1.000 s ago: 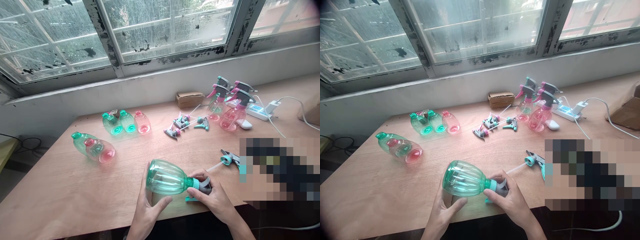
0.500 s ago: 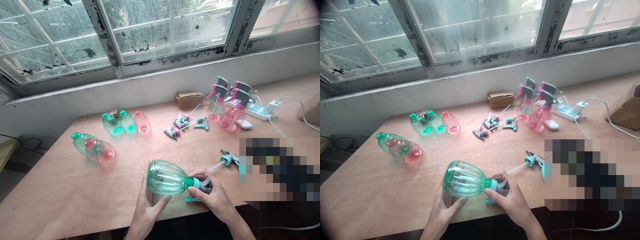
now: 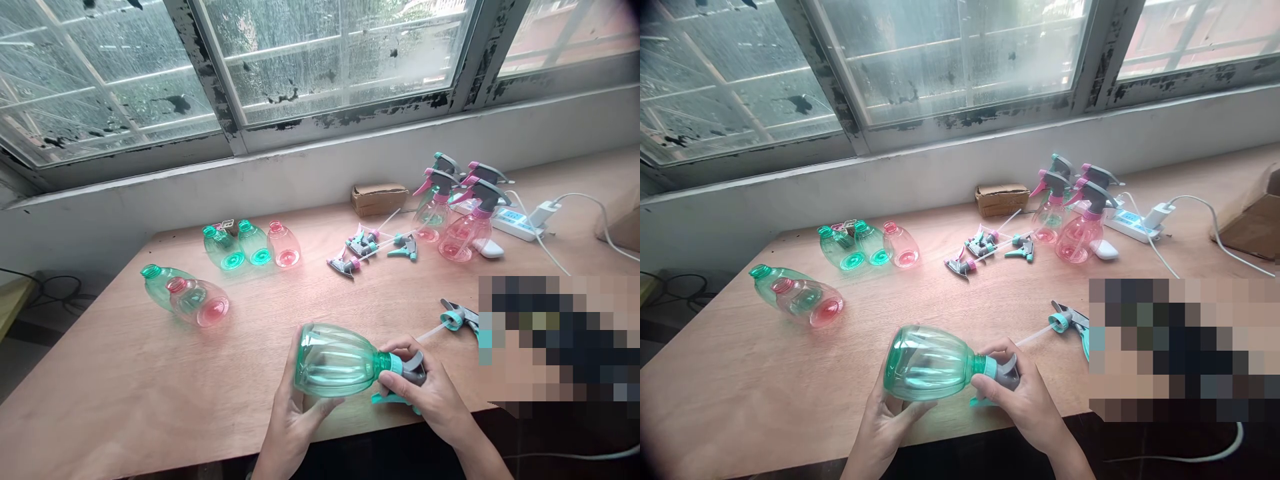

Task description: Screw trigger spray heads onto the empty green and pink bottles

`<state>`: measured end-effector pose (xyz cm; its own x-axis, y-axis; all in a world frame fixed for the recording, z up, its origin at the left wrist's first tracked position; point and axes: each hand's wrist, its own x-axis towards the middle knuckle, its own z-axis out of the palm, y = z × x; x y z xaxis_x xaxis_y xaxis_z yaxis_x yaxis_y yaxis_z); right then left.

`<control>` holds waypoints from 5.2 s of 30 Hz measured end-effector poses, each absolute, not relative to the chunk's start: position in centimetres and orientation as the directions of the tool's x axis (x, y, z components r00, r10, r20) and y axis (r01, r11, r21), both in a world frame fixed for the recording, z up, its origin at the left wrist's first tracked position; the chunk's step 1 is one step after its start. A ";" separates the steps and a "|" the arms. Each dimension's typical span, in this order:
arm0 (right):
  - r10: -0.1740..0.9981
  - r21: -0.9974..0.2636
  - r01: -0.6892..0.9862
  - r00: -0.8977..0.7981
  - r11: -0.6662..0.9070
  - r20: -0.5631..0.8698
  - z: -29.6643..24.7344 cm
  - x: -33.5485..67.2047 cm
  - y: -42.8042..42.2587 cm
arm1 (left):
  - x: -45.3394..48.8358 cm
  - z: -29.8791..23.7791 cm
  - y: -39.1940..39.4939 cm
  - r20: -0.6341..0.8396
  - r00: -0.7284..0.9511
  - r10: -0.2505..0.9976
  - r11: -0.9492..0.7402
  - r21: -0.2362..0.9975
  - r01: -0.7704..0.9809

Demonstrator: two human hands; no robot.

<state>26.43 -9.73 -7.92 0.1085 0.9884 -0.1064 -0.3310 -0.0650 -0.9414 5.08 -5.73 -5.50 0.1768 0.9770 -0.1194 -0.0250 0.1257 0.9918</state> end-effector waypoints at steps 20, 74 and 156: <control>0.994 -0.938 -0.342 0.064 -0.058 -0.085 -8.5 26.8 -9.8 | 3.9 -7.2 -5.3 -0.083 0.259 0.962 0.086 0.996 -0.002; 0.991 -0.935 -0.350 0.087 -0.066 -0.102 -8.5 26.5 -10.0 | 4.5 -5.0 -5.1 -0.075 0.192 0.979 0.073 0.997 0.015; 0.995 -0.933 -0.355 0.061 -0.051 -0.077 -8.3 26.6 -9.9 | 3.5 -7.2 -5.1 -0.105 0.245 0.964 0.113 0.993 -0.022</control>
<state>26.62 -9.94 -8.28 0.0612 0.9951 -0.0772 -0.3550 -0.0506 -0.9335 3.47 -5.10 -7.22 0.2447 0.9639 -0.1046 -0.0219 0.1134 0.9933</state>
